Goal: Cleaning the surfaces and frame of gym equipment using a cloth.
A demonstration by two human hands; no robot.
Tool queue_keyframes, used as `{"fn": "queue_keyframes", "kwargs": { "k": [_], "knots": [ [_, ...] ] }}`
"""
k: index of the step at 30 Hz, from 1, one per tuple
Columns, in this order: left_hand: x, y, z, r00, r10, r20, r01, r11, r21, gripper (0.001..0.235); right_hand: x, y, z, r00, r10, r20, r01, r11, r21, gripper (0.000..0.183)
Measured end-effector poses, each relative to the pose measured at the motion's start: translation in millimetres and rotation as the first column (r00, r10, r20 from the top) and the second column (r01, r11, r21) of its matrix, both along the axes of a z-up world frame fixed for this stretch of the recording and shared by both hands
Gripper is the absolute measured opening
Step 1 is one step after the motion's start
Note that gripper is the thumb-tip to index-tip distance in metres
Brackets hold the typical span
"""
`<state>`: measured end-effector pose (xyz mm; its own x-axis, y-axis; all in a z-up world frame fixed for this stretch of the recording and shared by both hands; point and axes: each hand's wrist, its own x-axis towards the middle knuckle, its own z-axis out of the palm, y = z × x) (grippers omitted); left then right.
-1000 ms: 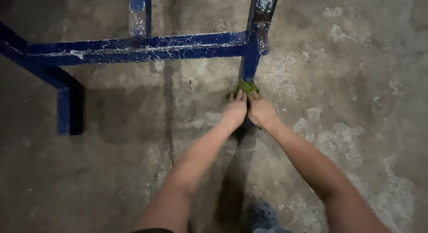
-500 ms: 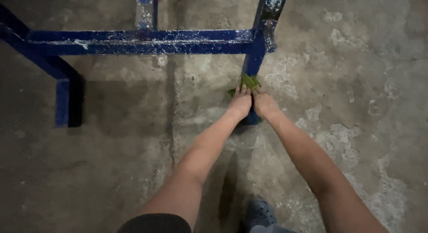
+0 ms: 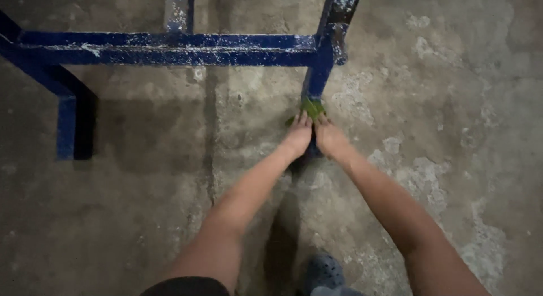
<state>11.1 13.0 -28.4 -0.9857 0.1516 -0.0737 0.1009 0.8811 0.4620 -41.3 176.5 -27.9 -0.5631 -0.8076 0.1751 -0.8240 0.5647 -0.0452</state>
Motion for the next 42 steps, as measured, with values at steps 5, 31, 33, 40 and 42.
{"fn": "queue_keyframes", "kwargs": {
  "k": [5,31,33,40,42],
  "knots": [
    [37,3,112,0.940,0.145,0.309,-0.230,0.938,0.260,0.053,34,-10,94,0.835,-0.296,0.464,0.234,0.954,0.187,0.048],
    [39,13,47,0.977,-0.005,0.214,0.035,0.990,-0.137,0.048,49,-23,101,0.865,-0.356,0.355,0.205,0.895,0.397,0.040],
    [20,11,22,0.991,-0.030,0.130,0.054,0.981,-0.185,0.050,34,-27,93,0.906,-0.338,0.255,0.242,0.908,0.341,0.055],
    [-28,2,-1,0.984,0.135,0.118,-0.135,0.991,-0.011,0.052,-6,-28,93,0.877,-0.374,0.303,0.289,0.912,0.291,0.043],
    [-24,6,-9,0.993,0.078,0.094,-0.074,0.996,-0.047,0.052,-9,-14,69,0.909,-0.253,0.330,0.227,0.967,0.113,0.050]
  ]
}}
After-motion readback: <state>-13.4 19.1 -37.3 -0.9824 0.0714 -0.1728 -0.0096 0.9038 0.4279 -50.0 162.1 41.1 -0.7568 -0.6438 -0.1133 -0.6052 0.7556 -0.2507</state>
